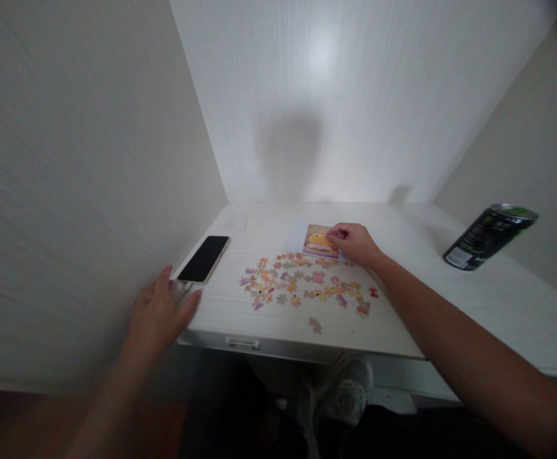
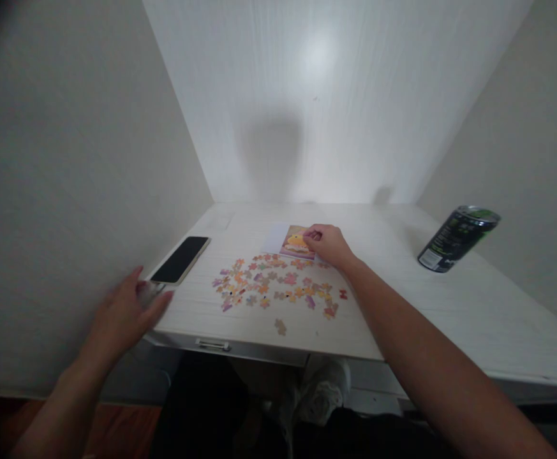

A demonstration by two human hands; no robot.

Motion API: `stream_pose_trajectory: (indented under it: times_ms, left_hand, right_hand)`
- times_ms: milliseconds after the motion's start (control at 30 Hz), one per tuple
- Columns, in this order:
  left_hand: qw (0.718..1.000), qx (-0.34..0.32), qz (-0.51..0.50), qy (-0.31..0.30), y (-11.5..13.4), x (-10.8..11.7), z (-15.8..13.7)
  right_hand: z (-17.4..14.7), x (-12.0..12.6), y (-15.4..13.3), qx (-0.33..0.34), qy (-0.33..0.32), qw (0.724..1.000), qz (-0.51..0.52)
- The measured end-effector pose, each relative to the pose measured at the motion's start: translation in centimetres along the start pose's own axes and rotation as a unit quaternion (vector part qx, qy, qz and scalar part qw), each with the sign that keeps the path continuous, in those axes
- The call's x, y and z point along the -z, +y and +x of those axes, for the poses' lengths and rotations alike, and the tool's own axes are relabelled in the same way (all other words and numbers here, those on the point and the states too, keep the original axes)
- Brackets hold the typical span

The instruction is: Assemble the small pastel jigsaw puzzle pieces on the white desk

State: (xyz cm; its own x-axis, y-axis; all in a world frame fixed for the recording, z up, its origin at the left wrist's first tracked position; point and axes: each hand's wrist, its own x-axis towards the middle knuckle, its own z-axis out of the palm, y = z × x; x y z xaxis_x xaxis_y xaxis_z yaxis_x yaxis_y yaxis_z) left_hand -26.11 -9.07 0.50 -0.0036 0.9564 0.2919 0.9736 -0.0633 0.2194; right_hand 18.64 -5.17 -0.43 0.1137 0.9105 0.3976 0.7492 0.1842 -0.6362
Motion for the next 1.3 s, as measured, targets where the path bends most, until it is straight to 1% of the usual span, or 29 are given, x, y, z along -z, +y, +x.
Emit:
stream_pose_trajectory:
  times_ms: [133,267,433,500,600,633,667,700,767,833,967,1033,1100,1167,1300]
  left_hand:
    - [0.998,-0.019,0.06,-0.016,1.0,-0.4,1.7]
    - [0.993,-0.01,0.109,-0.03,1.9,-0.3,2.3]
    - [0.991,-0.021,0.13,-0.025,2.4,-0.5,3.0]
    - [0.989,-0.025,0.145,-0.008,2.7,-0.7,3.3]
    - [0.985,-0.044,0.157,0.062,3.6,-0.9,3.4]
    - [0.985,-0.062,0.14,0.084,4.0,-1.0,3.3]
    - [0.986,-0.091,0.105,0.093,4.4,-1.2,3.1]
    - [0.987,-0.125,0.058,0.085,4.9,-1.3,2.9]
    - [0.98,-0.19,-0.051,0.041,5.7,-1.6,2.4]
    - [0.961,-0.243,-0.136,0.001,6.5,-1.9,1.8]
    - [0.92,-0.323,-0.216,-0.055,7.7,-2.0,0.7]
    - [0.908,-0.344,-0.226,-0.083,7.9,-1.9,0.4]
    - [0.904,-0.356,-0.214,-0.096,8.0,-1.9,0.2]
    - [0.908,-0.358,-0.194,-0.098,7.9,-2.0,0.2]
    - [0.925,-0.323,-0.179,-0.09,7.9,-2.4,0.6]
  right_hand:
    - [0.0,0.1,0.0,0.0,0.001,1.0,0.002]
    - [0.0,0.2,-0.1,0.002,0.002,1.0,0.006]
    - [0.1,0.0,0.0,0.004,-0.006,1.0,0.016]
    - [0.1,-0.1,0.1,0.006,-0.009,1.0,0.019]
    - [0.2,-0.1,0.2,0.006,-0.008,1.0,0.02]
    - [0.2,-0.1,0.3,0.005,-0.007,1.0,0.02]
    - [0.2,-0.1,0.3,0.005,-0.007,1.0,0.02]
    - [0.2,-0.1,0.3,0.006,-0.007,1.0,0.02]
    - [0.1,0.0,0.2,0.007,-0.008,1.0,0.021]
    - [0.1,0.0,0.2,0.004,-0.01,1.0,0.021]
    - [0.0,0.0,0.2,-0.005,-0.01,1.0,0.016]
    - [0.0,0.0,0.2,-0.008,-0.009,1.0,0.008]
    - [0.1,0.1,0.2,-0.009,-0.008,1.0,-0.002]
    - [0.1,0.2,0.2,-0.009,-0.008,1.0,-0.013]
    - [0.0,0.2,0.2,-0.013,-0.01,1.0,-0.021]
